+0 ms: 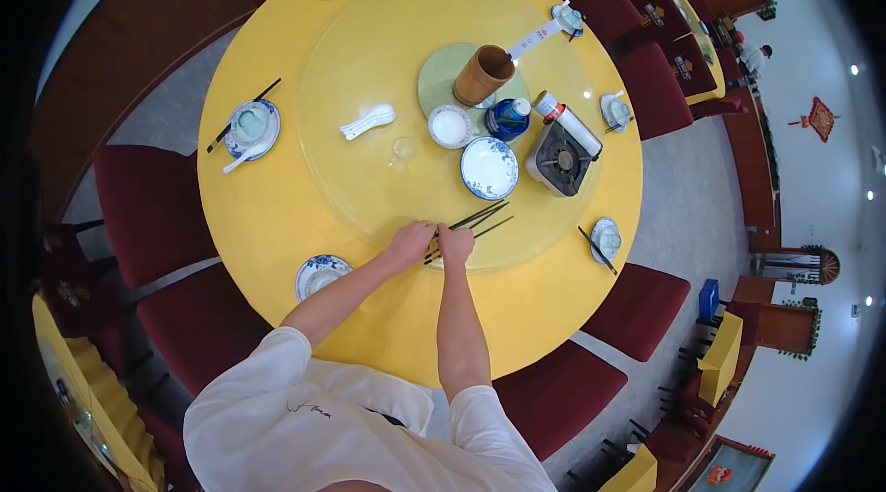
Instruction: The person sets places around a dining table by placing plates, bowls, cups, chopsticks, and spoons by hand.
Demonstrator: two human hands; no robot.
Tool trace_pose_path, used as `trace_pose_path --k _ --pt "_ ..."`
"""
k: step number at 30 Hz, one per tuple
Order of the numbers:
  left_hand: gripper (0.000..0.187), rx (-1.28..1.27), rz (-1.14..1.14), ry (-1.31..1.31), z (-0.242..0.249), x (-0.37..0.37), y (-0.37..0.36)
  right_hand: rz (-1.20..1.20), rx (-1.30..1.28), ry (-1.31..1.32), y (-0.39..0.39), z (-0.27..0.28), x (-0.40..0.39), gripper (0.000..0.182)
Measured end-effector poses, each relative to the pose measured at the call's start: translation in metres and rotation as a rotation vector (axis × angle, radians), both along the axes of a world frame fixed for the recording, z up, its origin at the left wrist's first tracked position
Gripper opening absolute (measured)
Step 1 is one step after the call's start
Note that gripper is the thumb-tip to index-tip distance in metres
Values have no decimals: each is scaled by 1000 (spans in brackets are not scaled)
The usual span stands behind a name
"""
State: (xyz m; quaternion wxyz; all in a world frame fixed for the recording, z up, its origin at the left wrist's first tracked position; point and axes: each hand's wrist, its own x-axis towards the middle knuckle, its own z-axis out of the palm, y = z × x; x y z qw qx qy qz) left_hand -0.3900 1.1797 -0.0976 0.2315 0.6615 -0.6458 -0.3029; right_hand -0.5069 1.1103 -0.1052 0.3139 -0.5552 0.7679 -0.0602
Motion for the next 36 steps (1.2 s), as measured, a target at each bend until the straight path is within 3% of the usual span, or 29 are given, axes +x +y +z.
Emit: trace_pose_path --k 10,13,16,21,27,36 --pt "7 2 42 -39 15 0 8 48 -79 -134 9 0 -4 34" --pt "10 72 87 105 15 8 14 -53 -43 -375 19 13 -4 27" --pt "14 127 71 335 29 30 29 -290 9 -890 28 46 -3 24" --pt "25 361 68 666 66 82 93 -226 30 -1093 41 106 -2 17" --pt "25 551 329 1106 99 133 187 -66 154 -1089 61 131 40 16" --pt "28 396 997 1364 49 164 327 43 393 -1066 147 62 128 28"
